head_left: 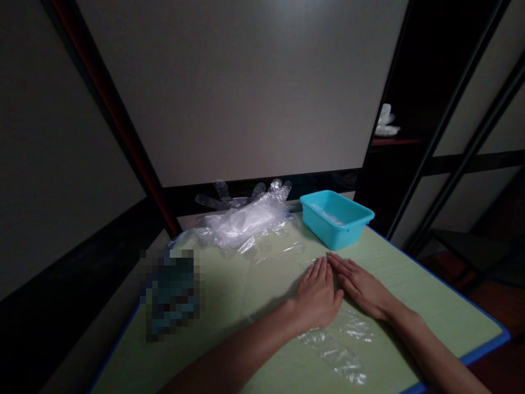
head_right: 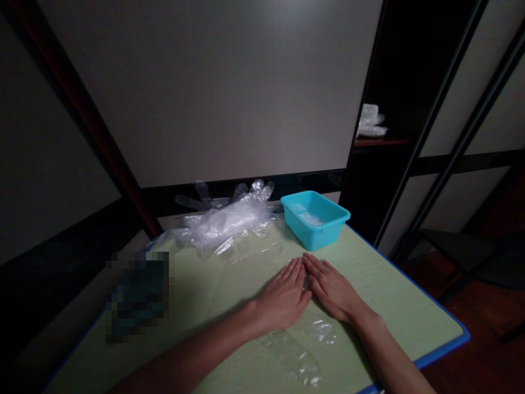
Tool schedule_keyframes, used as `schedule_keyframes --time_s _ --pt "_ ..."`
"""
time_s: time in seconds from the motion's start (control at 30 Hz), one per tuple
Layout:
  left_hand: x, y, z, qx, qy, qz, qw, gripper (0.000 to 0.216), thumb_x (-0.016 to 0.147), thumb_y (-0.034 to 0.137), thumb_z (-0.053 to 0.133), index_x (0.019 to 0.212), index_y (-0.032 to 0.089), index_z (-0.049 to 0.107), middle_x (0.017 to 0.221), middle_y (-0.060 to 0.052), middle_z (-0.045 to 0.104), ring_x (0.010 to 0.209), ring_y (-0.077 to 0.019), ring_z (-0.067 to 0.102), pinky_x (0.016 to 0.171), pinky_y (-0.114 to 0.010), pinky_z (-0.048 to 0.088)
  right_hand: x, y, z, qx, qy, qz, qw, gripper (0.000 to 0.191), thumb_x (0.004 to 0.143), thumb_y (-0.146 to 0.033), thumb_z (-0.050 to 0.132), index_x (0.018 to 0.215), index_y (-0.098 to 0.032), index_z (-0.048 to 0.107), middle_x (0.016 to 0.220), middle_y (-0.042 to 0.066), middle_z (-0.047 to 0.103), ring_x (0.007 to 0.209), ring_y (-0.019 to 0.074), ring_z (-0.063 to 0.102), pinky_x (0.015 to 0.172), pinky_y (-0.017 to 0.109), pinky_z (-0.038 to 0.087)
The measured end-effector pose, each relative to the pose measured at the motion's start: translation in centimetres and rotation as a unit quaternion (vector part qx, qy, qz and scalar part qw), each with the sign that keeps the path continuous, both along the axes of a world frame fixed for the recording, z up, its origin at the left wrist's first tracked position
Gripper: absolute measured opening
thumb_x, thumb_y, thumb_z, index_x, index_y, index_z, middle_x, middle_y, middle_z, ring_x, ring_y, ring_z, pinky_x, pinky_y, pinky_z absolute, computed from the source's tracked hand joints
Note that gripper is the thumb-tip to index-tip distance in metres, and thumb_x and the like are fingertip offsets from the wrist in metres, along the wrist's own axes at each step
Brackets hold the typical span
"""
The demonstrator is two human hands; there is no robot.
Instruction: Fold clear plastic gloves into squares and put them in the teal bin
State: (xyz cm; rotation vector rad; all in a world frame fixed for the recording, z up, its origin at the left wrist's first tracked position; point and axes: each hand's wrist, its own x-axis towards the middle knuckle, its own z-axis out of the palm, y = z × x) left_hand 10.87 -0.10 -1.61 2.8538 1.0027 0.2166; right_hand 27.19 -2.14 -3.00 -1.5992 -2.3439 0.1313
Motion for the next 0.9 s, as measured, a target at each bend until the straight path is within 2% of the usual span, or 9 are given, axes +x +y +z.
schedule_keyframes --time_s 0.23,0.37,0.57,0.73,0.9 --pt "-0.4 0.0 -0.8 0.029 -0.003 -0.004 1.000 0.060 0.088 0.040 0.012 0.131 0.000 0.019 0.140 -0.016 0.015 0.129 -0.0227 0.009 0.105 -0.036 0.013 0.0 0.1 -0.6 0.007 -0.047 -0.006 0.999 0.048 0.090 -0.034 0.019 0.135 -0.018 0.019 0.139 0.006 0.021 0.126 0.0187 0.020 0.101 0.043 0.024" --pt "-1.6 0.3 -1.0 0.045 0.008 -0.002 0.999 0.059 0.088 0.040 0.012 0.132 0.000 0.018 0.140 -0.015 0.016 0.129 -0.0213 0.008 0.105 -0.034 0.012 0.0 0.1 -0.7 0.016 -0.068 -0.008 0.998 0.049 0.090 -0.037 0.018 0.135 -0.016 0.019 0.139 0.007 0.019 0.127 0.0183 0.019 0.102 0.042 0.022" --pt "-6.1 1.1 -0.6 0.046 0.036 0.028 0.998 0.057 0.090 0.040 0.011 0.133 0.004 0.019 0.140 -0.012 0.015 0.130 -0.0180 0.007 0.105 -0.032 0.013 -0.2 0.0 -0.5 0.010 -0.085 -0.016 0.996 0.052 0.090 -0.038 0.017 0.135 -0.011 0.019 0.139 0.008 0.018 0.127 0.0174 0.016 0.103 0.040 0.021" --pt "-10.4 1.9 -0.5 0.038 0.042 0.055 0.997 0.055 0.090 0.041 0.014 0.133 0.007 0.021 0.140 -0.010 0.017 0.129 -0.0166 0.010 0.105 -0.031 0.014 0.1 0.1 -0.7 0.019 -0.064 -0.012 0.998 0.051 0.090 -0.038 0.017 0.135 -0.015 0.019 0.139 0.007 0.020 0.127 0.0181 0.018 0.102 0.042 0.022" --pt "-12.2 2.1 -0.7 0.050 0.041 0.078 0.995 0.056 0.089 0.042 0.015 0.131 0.006 0.024 0.140 -0.011 0.018 0.129 -0.0175 0.013 0.105 -0.031 0.015 -0.2 -0.1 -0.1 0.023 -0.046 -0.028 0.998 0.049 0.090 -0.035 0.019 0.136 -0.016 0.017 0.139 0.007 0.020 0.127 0.0197 0.019 0.101 0.044 0.022"
